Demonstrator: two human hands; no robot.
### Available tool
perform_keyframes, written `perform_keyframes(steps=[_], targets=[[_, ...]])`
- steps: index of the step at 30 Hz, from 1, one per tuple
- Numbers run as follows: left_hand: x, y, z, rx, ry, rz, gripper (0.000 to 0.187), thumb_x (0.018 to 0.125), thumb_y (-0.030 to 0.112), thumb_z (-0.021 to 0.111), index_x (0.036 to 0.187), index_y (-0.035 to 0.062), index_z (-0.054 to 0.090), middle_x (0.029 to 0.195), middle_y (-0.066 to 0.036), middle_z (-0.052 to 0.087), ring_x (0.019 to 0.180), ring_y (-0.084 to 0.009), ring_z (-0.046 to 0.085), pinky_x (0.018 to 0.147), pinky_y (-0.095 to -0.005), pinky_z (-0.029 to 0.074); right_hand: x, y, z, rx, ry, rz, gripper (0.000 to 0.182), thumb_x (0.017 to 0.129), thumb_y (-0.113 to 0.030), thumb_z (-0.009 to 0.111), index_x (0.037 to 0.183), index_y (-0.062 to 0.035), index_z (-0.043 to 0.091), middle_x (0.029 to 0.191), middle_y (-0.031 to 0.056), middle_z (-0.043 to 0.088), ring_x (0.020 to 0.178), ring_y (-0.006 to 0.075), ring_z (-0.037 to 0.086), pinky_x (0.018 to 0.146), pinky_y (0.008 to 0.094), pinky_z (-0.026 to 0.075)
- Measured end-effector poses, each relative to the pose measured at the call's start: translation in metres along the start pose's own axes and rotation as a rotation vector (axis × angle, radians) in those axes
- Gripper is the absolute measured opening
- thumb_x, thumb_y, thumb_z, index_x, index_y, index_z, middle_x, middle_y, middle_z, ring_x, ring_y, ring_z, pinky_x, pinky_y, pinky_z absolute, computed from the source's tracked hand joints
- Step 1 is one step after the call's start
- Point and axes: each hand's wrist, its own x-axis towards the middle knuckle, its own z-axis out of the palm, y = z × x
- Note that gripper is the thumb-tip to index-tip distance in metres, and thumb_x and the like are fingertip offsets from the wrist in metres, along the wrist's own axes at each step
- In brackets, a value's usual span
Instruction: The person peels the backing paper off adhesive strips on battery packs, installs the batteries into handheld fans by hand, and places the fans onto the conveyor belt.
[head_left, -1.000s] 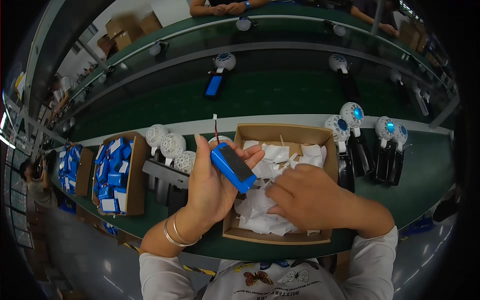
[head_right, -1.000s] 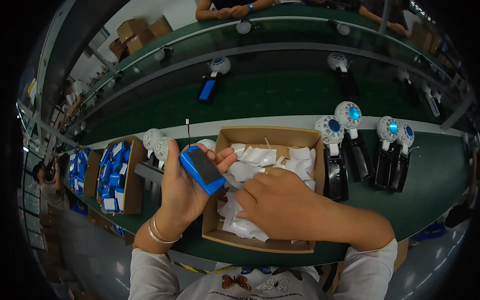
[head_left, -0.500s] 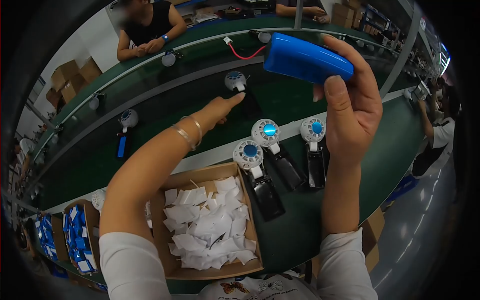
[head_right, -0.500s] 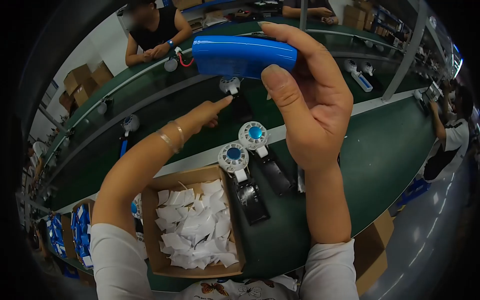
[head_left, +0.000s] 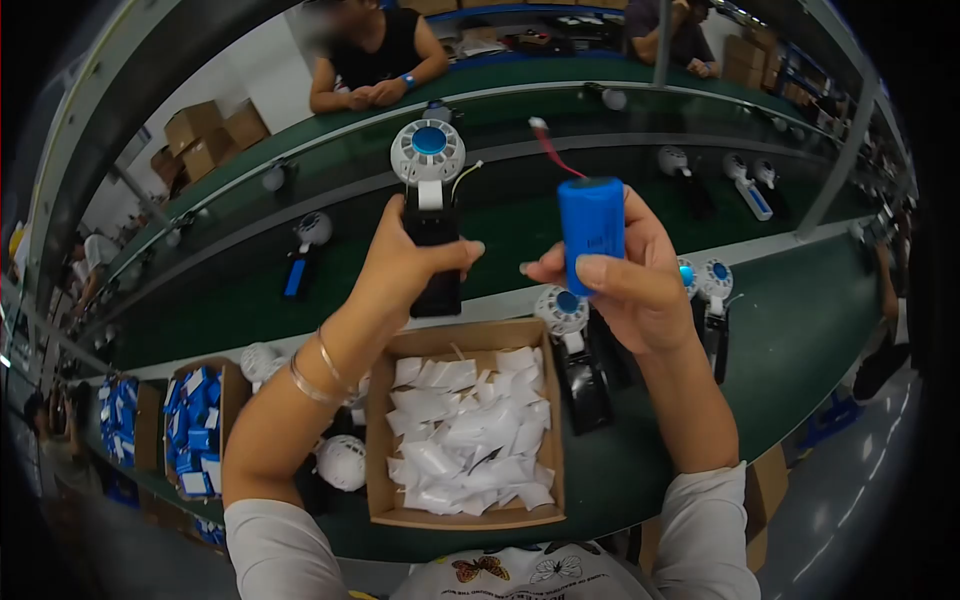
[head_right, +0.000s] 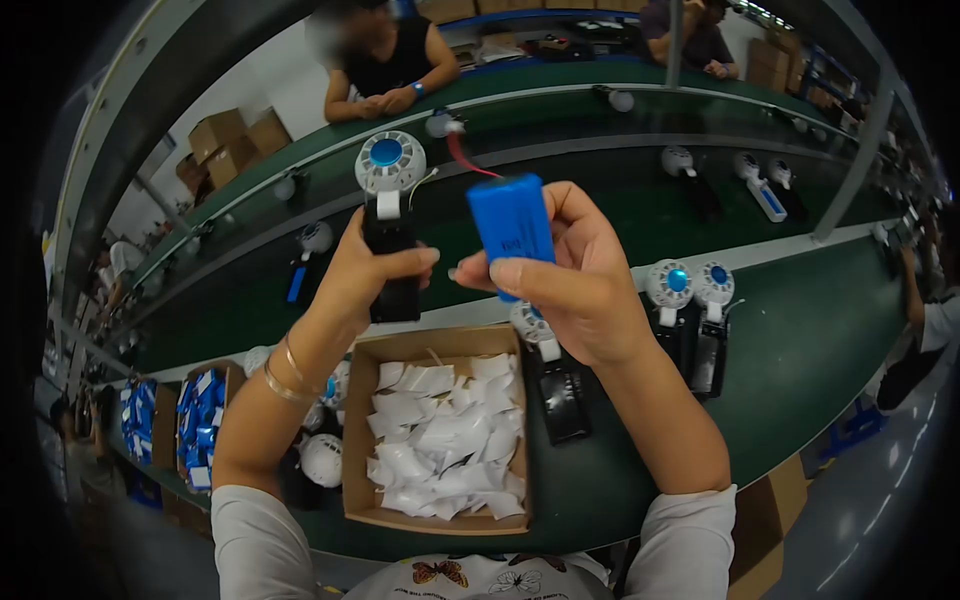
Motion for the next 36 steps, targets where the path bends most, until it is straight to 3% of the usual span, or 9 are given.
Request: perform_keyframes(steps=[2,4,6,8,10,12,17,25,36], targets=[[-0.061,0.014,-0.014,-0.108,0.147,-0.065,0.048,0.068,0.008,0.073,0.101,0.0043,0.039,0.075,-0.008,0.055,0.061,-0.0154,0.058,0.055,-0.0263,0.049,-0.005,0.021,0.02,0.133,-0.089,0.063,0.041,0.07,0.001,0.064,0.105,-0.0041,0.042,0.096,0.0123,0.054,0.089,0.0265,0.062,0.073,0.033,0.052],[-0.098,0.0,-0.034,-0.318,0.156,-0.076,0.04,0.082,0.037,0.056,0.102,0.007,0.04,0.076,-0.008,0.055,0.063,-0.0164,0.059,0.056,-0.027,0.05,-0.006,0.039,0.046,0.084,-0.104,0.149,0.053,0.066,-0.004,0.069,0.112,-0.0035,0.042,0.09,0.0083,0.054,0.09,0.0263,0.061,0.082,0.0366,0.049],[-0.12,-0.003,-0.043,-0.393,0.167,-0.084,0.055,0.086,0.06,0.03,0.105,0.0086,0.04,0.077,-0.01,0.056,0.065,-0.0171,0.06,0.06,-0.0275,0.052,-0.004,0.052,0.074,0.083,-0.117,0.187,0.058,0.064,-0.007,0.072,0.114,-0.0033,0.042,0.087,0.0064,0.054,0.091,0.0252,0.06,0.086,0.0374,0.047],[-0.124,-0.01,-0.049,-0.404,0.204,-0.016,0.058,0.086,0.061,0.028,0.106,0.0086,0.04,0.082,-0.01,0.056,0.068,-0.0163,0.059,0.062,-0.0274,0.051,-0.001,0.055,0.094,-0.508,-0.229,-0.049,0.056,0.061,-0.008,0.076,0.108,-0.0038,0.046,0.085,0.0044,0.054,0.094,0.0201,0.057,0.086,0.0335,0.045],[-0.124,-0.01,-0.051,-0.44,0.233,0.068,0.066,0.085,0.065,0.018,0.112,0.0078,0.038,0.097,-0.008,0.054,0.081,-0.0134,0.056,0.072,-0.0268,0.048,0.0,0.057,0.113,-0.52,-0.263,-0.086,0.055,0.058,-0.012,0.08,0.102,-0.0045,0.047,0.084,0.0053,0.055,0.09,0.0184,0.054,0.084,0.0332,0.038],[-0.128,-0.014,-0.055,-0.419,0.211,0.137,0.069,0.085,0.065,0.015,0.118,0.0084,0.038,0.102,-0.007,0.055,0.09,-0.0154,0.055,0.08,-0.0284,0.045,0.001,0.058,0.123,-1.279,-0.531,-0.545,0.057,0.055,-0.019,0.081,0.099,-0.006,0.047,0.086,0.0067,0.056,0.084,0.0199,0.052,0.078,0.0354,0.031],[-0.138,-0.015,-0.07,-0.435,0.279,0.23,0.076,0.083,0.067,0.009,0.125,0.0097,0.035,0.104,-0.008,0.056,0.092,-0.0174,0.057,0.082,-0.0299,0.046,-0.004,0.097,0.141,-1.356,-0.613,-0.761,0.057,0.053,-0.022,0.079,0.098,-0.0072,0.047,0.088,0.0043,0.057,0.081,0.0206,0.05,0.074,0.0356,0.026],[-0.141,-0.009,-0.076,-0.507,0.268,0.273,0.071,0.086,0.063,0.01,0.12,0.0082,0.039,0.095,-0.008,0.058,0.084,-0.016,0.057,0.077,-0.0283,0.046,0.006,0.108,0.138,-1.272,-0.562,-1.006,0.046,0.06,-0.025,0.073,0.095,-0.0045,0.052,0.092,0.0052,0.06,0.08,0.0242,0.051,0.065,0.0339,0.036],[-0.135,-0.012,-0.075,-0.611,0.302,0.223,0.067,0.087,0.062,0.009,0.109,0.0091,0.043,0.095,-0.004,0.054,0.087,-0.0125,0.052,0.078,-0.0274,0.044,0.015,0.106,0.135,-1.287,-0.516,-0.896,0.041,0.063,-0.025,0.072,0.096,-0.0051,0.059,0.097,0.0074,0.057,0.085,0.0244,0.051,0.071,0.0335,0.036]])
